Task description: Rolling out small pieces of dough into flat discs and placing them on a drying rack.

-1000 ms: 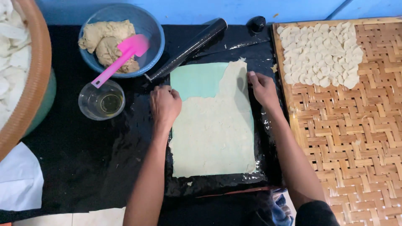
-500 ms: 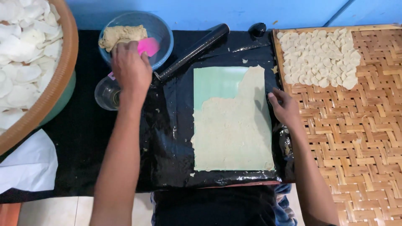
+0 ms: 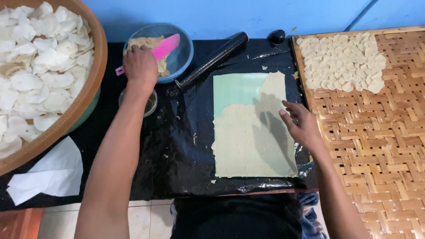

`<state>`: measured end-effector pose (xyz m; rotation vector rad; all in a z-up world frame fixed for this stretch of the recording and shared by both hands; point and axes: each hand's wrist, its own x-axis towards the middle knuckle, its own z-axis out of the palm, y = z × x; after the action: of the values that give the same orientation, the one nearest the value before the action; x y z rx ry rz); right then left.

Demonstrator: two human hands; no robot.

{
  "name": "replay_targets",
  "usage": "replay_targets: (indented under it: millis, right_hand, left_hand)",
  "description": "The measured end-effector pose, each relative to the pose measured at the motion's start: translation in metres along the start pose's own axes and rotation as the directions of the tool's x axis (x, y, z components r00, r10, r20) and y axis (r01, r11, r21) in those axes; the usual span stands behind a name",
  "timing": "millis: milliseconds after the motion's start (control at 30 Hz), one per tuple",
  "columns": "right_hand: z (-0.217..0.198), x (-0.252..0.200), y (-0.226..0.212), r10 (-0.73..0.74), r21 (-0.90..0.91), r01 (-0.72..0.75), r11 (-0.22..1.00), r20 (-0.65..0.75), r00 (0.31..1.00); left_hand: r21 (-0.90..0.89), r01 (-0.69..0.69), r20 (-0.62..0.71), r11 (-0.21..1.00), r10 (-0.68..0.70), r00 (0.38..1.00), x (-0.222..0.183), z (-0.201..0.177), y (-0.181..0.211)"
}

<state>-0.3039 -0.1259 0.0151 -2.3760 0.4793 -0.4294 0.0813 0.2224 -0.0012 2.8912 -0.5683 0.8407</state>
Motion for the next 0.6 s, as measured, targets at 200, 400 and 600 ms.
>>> replay_targets:
  millis: [200, 400, 600]
  right_hand:
    - [0.050, 0.035, -0.055, -0.188, 0.015, 0.189, 0.982, 0.175, 0.966]
    - [0.119, 0.088, -0.122, -0.365, 0.122, 0.346, 0.930, 0.224, 0.904]
    - [0.181, 0.132, -0.153, -0.346, 0.220, 0.297, 0.929, 0.236, 0.908]
  left_hand:
    - [0.083, 0.071, 0.322, 0.994, -0.095, 0.942, 0.006, -0.124, 0.024]
    - [0.212, 0.018, 0.462, 0.977, -0.116, 0.879, 0.020, -0.165, 0.034]
    - [0.290, 0.014, 0.431, 0.957, -0.144, 0.891, 0.019, -0.171, 0.038]
